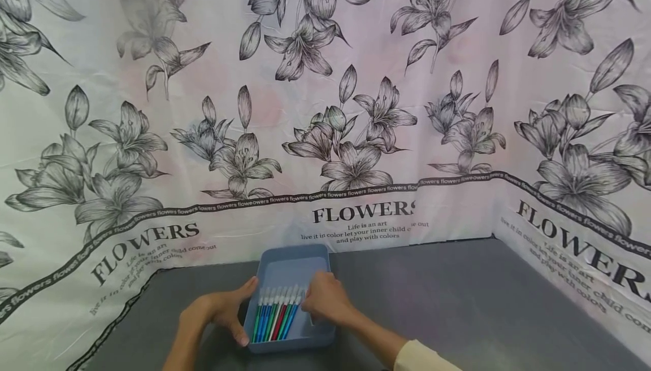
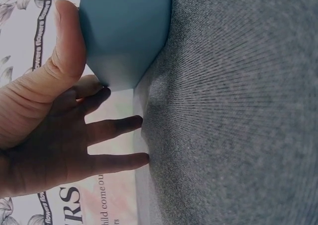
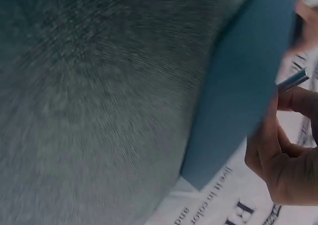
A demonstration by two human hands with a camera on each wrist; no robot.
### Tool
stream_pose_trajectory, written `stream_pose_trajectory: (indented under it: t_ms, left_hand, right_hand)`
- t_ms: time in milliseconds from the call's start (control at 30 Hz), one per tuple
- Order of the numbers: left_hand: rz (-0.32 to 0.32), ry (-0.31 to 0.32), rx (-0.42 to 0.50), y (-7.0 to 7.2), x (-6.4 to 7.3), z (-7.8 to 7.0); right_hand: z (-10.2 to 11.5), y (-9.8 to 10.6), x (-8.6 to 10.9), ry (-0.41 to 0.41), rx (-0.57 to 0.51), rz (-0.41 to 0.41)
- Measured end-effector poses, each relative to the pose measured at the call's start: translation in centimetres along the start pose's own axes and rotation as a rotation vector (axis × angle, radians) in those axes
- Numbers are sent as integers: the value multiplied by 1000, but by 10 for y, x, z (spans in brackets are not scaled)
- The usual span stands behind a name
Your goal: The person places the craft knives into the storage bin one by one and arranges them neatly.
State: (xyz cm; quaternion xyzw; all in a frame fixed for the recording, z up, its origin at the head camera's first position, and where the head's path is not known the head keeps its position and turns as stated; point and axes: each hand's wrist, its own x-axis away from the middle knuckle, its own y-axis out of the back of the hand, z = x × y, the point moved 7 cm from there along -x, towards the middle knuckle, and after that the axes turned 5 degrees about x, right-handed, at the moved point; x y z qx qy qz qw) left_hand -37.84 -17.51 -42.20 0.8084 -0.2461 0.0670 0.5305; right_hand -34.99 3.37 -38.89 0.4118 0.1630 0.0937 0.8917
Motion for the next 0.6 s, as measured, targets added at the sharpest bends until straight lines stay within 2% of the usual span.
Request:
stream_pose_trajectory:
  t_ms: [33,67,233,267,400,600]
  left_hand:
    - [-8,-9,-12,-1,-7,7]
    - [-10,-1,-15,-1,-9,7]
    - [-2,-19,-19,-4,-7,3]
    - [9,-11,-3,-3,1,-5]
    - [21,-24,-1,-4,2,-9]
    - [27,-28,-1,-1,-1,-10]
  right_hand:
    - [0,-5,-2,6,3,0]
    - [0,-9,-4,7,11,2]
    - [-2,-30,-7,18,-92,58]
    - [-1,-32,-7,34,-92,57]
    - [5,-36,-5,82,-53,32]
    - [6,-41,-4,33,-21,87]
